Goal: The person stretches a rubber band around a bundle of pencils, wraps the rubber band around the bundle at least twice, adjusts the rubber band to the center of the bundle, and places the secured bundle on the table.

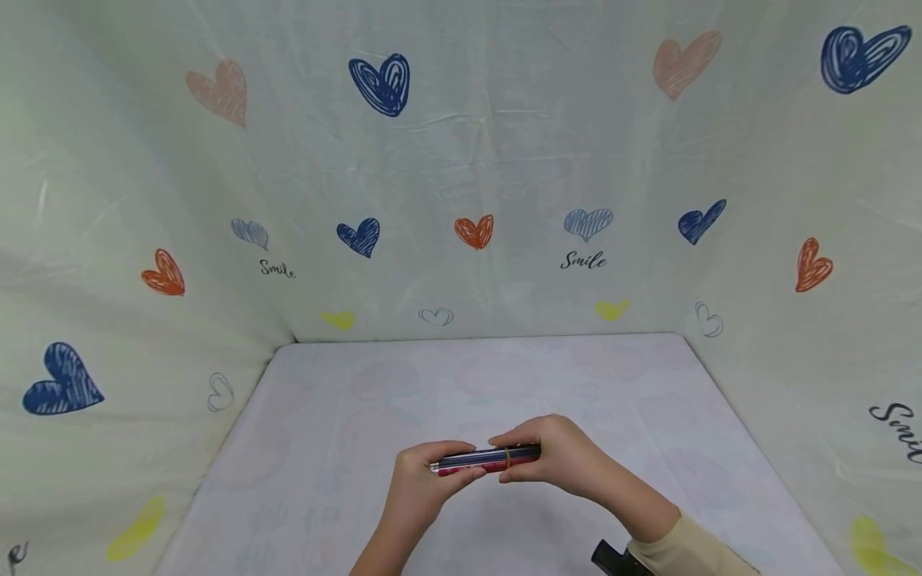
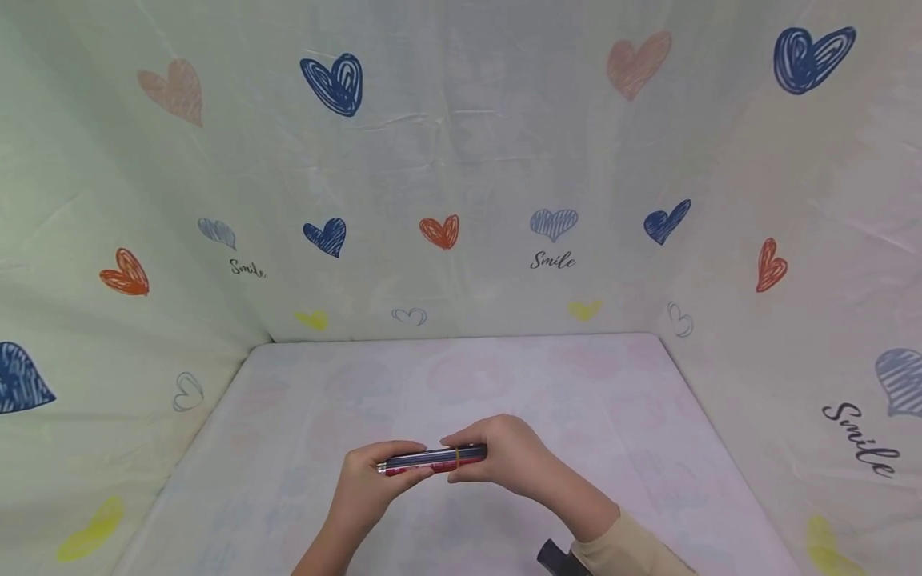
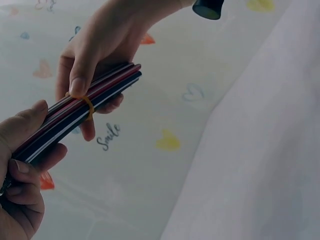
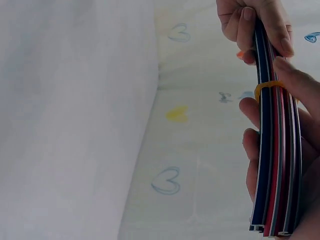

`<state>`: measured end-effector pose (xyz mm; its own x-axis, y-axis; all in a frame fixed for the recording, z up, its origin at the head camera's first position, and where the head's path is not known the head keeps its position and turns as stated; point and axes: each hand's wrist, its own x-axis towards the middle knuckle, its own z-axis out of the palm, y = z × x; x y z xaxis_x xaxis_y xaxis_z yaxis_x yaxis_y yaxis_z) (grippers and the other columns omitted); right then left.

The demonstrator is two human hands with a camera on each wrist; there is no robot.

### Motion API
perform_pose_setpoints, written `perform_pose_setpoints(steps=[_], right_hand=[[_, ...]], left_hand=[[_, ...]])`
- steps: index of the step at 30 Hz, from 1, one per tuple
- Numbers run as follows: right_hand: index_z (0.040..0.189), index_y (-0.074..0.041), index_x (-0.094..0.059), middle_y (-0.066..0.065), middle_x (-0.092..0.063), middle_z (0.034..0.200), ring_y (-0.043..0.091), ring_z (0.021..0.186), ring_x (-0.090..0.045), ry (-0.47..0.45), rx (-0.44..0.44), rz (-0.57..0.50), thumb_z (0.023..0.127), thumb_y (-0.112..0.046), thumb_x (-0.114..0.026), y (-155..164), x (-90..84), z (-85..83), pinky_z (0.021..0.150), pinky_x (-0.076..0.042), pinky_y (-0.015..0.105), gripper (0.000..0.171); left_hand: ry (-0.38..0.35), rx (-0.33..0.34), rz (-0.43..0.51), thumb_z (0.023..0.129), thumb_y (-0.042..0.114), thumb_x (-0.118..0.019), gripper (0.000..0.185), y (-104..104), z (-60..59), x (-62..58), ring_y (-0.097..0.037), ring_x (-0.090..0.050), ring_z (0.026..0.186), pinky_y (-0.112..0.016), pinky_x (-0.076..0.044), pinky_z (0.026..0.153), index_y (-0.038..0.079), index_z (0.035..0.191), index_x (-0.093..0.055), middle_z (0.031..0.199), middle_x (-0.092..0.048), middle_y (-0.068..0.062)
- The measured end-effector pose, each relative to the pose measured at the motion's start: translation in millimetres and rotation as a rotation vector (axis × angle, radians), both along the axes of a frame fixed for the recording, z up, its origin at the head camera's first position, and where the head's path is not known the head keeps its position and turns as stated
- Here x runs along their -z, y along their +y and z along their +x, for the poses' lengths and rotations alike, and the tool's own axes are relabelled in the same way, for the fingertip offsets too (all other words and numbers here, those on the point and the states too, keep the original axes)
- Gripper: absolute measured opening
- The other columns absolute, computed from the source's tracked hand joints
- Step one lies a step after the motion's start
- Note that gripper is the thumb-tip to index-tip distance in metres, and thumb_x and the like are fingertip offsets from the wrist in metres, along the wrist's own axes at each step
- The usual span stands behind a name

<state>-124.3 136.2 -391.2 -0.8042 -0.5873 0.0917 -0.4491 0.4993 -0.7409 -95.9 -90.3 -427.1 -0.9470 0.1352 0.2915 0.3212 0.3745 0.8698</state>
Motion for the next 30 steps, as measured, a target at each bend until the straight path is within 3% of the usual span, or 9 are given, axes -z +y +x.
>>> perform_pose_setpoints(steps=[6, 9, 15, 25, 30], right_hand=[[0.101, -0.017, -0.066, -0.011, -0.069, 0.089, 0.005, 0.080, -0.065, -0.071, -0.027, -0.074, 0.081, -0.020, -0.081, 5.8, 2.5, 1.1, 0.069, -0.053, 0.027, 0.025], [0.095, -0.020, -0.064, -0.014, -0.066, 0.084, 0.005, 0.076, -0.063, -0.051, -0.038, -0.072, 0.082, -0.015, -0.080, 6.3, 3.5, 1.7, 0.067, -0.053, 0.026, 0.021], [0.095, -0.016, -0.069, -0.014, -0.063, 0.086, 0.000, 0.073, -0.057, 0.141, -0.067, -0.015, 0.083, -0.012, -0.078, -0.7, 2.5, 4.0, 0.064, -0.051, 0.022, 0.016], [0.099, -0.012, -0.075, -0.006, -0.071, 0.093, 0.004, 0.079, -0.062, 0.478, -0.122, -0.184, 0.077, -0.012, -0.083, -13.1, 13.5, -0.5, 0.066, -0.047, 0.013, 0.024], [0.098, -0.015, -0.076, -0.010, -0.071, 0.091, 0.001, 0.074, -0.058, 0.504, -0.099, -0.183, 0.077, -0.017, -0.083, -16.8, 16.2, 0.4, 0.063, -0.043, 0.011, 0.022]], left_hand=[[-0.065, -0.003, -0.020, 0.072, 0.029, -0.086, 0.027, -5.9, 1.6, 0.3, -0.012, -0.065, 0.082, -0.025, -0.054, 0.070, 0.013, 0.092, -0.078, 0.086, -0.072, 0.007], [-0.080, -0.003, -0.014, 0.072, 0.030, -0.087, 0.027, -8.2, 2.7, 0.8, -0.012, -0.065, 0.082, -0.025, -0.054, 0.071, 0.013, 0.092, -0.078, 0.085, -0.072, 0.007], [-0.095, -0.018, 0.061, 0.072, 0.028, -0.087, 0.025, -8.0, 4.6, 2.7, -0.011, -0.066, 0.078, -0.026, -0.054, 0.066, 0.014, 0.091, -0.078, 0.085, -0.072, 0.005], [-0.031, -0.075, 0.107, 0.070, 0.023, -0.089, 0.023, -1.4, 7.0, 2.8, -0.013, -0.066, 0.076, -0.026, -0.055, 0.063, 0.013, 0.088, -0.078, 0.084, -0.072, 0.002], [-0.030, -0.074, 0.097, 0.070, 0.023, -0.088, 0.024, 1.0, 7.6, 1.9, -0.013, -0.065, 0.076, -0.025, -0.055, 0.063, 0.011, 0.089, -0.078, 0.084, -0.072, 0.002]])
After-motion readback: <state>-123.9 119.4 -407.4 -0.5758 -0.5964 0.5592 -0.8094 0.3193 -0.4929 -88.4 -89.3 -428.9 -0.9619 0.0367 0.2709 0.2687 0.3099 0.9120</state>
